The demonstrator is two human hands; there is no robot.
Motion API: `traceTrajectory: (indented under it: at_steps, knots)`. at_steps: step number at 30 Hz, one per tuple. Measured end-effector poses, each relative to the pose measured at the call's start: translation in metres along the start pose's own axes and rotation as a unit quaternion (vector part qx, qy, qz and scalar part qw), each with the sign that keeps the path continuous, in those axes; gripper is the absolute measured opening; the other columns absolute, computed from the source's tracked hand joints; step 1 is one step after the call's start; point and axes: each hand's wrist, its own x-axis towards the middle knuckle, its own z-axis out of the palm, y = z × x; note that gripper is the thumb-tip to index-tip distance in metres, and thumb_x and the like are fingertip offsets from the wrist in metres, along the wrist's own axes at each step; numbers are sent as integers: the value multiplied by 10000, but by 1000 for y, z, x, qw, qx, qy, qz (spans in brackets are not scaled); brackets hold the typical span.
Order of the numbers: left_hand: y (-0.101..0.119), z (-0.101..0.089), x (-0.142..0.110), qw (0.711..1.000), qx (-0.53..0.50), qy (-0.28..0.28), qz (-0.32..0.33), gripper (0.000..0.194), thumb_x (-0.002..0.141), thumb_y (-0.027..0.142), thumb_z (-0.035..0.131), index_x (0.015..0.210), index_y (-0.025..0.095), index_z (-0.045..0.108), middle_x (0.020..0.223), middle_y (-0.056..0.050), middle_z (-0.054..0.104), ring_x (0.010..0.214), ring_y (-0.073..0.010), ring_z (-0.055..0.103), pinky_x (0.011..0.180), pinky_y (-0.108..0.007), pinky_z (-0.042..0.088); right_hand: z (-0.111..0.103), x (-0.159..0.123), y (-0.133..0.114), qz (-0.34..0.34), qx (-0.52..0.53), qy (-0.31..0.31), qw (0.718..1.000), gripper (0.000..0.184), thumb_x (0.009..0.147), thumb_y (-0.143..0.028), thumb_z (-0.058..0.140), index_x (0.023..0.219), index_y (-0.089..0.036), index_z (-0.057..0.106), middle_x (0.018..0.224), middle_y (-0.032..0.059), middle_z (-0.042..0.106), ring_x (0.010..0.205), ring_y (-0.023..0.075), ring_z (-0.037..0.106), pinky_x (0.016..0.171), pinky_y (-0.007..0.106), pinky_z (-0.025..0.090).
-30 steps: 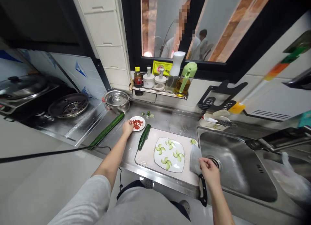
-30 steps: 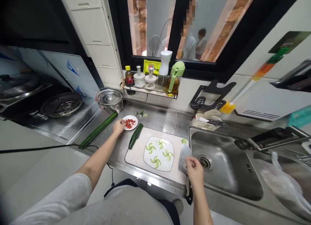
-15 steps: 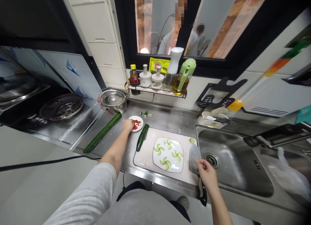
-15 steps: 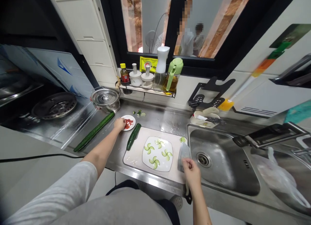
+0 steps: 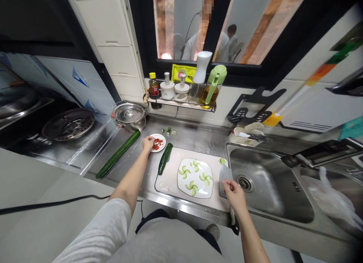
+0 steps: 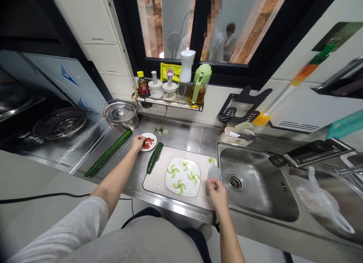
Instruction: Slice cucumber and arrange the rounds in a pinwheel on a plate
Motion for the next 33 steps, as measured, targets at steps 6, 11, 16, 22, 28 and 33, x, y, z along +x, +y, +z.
traceTrajectory:
  at_steps: [6,11,16,22,28,33]
  knots:
    - [26,14,-40,991,-126,-48,25,205,815,305,538,889,139,633,737,-41,679,618,-110,605,598,-213,469,8,12,-10,-45,-33,5,998,341,676,-505,559,743,-176,619,567,-15,537,541,138,484,548,261,388]
    - [57,31,-103,948,-66,-140,279,117,818,265,552,829,191,641,853,-28,665,784,-146,595,778,-272,465,21,29,-45,-129,-94,-25,987,267,756,-440,536,781,-191,629,580,-26,522,564,136,484,575,251,371]
    - [82,59,-153,883,39,-237,403,114,858,235,520,844,218,632,881,-25,628,872,-167,569,828,-290,438,46,52,-68,-222,-167,-90,956,151,802,-286,547,872,-197,647,755,11,613,706,147,536,692,259,394]
    - [80,86,-167,885,84,-258,377,118,857,211,512,858,223,630,935,-38,614,939,-186,552,858,-312,429,68,58,-51,-212,-238,-133,938,103,824,-270,589,824,-194,658,895,45,596,895,180,495,851,310,370]
    - [77,88,-171,885,113,-284,351,154,874,231,488,901,225,639,1002,-47,610,1002,-195,544,913,-316,412,74,59,-36,-211,-230,-148,938,122,843,-294,586,842,-187,644,929,38,581,917,179,463,839,293,359]
    - [74,89,-171,885,110,-281,353,152,876,248,492,900,223,640,1005,-47,613,1001,-198,544,904,-314,414,77,63,-34,-223,-230,-154,935,94,847,-251,569,826,-180,626,929,40,582,925,180,450,837,282,358]
